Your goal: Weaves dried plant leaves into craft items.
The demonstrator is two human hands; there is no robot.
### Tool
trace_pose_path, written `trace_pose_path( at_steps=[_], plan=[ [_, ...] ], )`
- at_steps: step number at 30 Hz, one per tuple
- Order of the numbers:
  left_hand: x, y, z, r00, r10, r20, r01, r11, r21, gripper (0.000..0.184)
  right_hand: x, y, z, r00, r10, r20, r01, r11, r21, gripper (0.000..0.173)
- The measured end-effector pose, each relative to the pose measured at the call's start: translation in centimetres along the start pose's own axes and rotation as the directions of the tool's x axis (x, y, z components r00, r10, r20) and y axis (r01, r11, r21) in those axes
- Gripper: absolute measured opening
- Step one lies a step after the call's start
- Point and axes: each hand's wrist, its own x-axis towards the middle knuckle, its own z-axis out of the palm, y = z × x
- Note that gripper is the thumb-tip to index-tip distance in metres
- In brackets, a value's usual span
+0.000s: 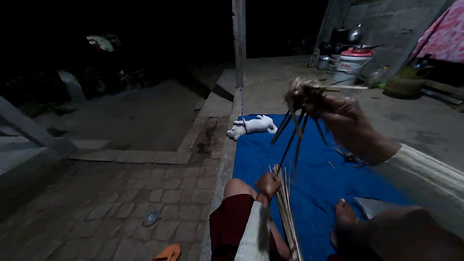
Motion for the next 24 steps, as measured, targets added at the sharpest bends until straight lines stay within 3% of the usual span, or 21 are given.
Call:
trace_pose_path(
  at_steps=[2,3,6,8,10,13,19,24],
  plan=[
    [0.8,-1.4,0.4,1.0,0.011,-0.018,-0.013,0.991,-0.13,0.028,0.9,0.4,-1.1,0.996,-0.044,-0.081,0.045,0.999,0.007,0.015],
    [0.4,-1.3,0.1,0.99,0.07,-0.122,-0.098,0.964,-0.246,0.025,0.8,0.8,-1.5,0.997,-0.031,-0.07,0.03,1.0,-0.009,0.017],
    [-1.5,1.8,-2.3,0.834,0.205,-0.512,-0.467,0.758,-0.456,0.016,-0.4,2.0,-1.0,0.983,0.162,0.09,-0.15,0.98,-0.129,0.011],
    [-3.2,4.2,-3.8,0.751,0.275,-0.6,-0.611,0.634,-0.474,0.014,-1.0,3.2,-0.2,0.906,0.353,0.234,-0.298,0.924,-0.239,0.014],
    [-4.7,5.5,-3.8,0.751,0.318,-0.578,-0.634,0.592,-0.498,0.018,-1.8,3.1,0.9,0.802,0.467,0.373,-0.378,0.88,-0.289,0.017],
    [-6.4,6.6,-2.4,0.813,0.251,-0.526,-0.564,0.565,-0.602,0.016,-2.5,2.1,2.0,0.698,0.522,0.491,-0.409,0.853,-0.324,0.021],
    [-6.0,6.4,-1.3,0.76,0.279,-0.588,-0.614,0.604,-0.507,0.017,-2.5,1.4,1.7,0.64,0.572,0.513,-0.233,0.78,-0.581,0.028],
    [-5.8,6.2,-1.5,0.804,0.284,-0.523,-0.575,0.596,-0.561,0.01,-2.7,1.7,1.4,0.655,0.545,0.524,-0.113,0.756,-0.645,0.03]
  ],
)
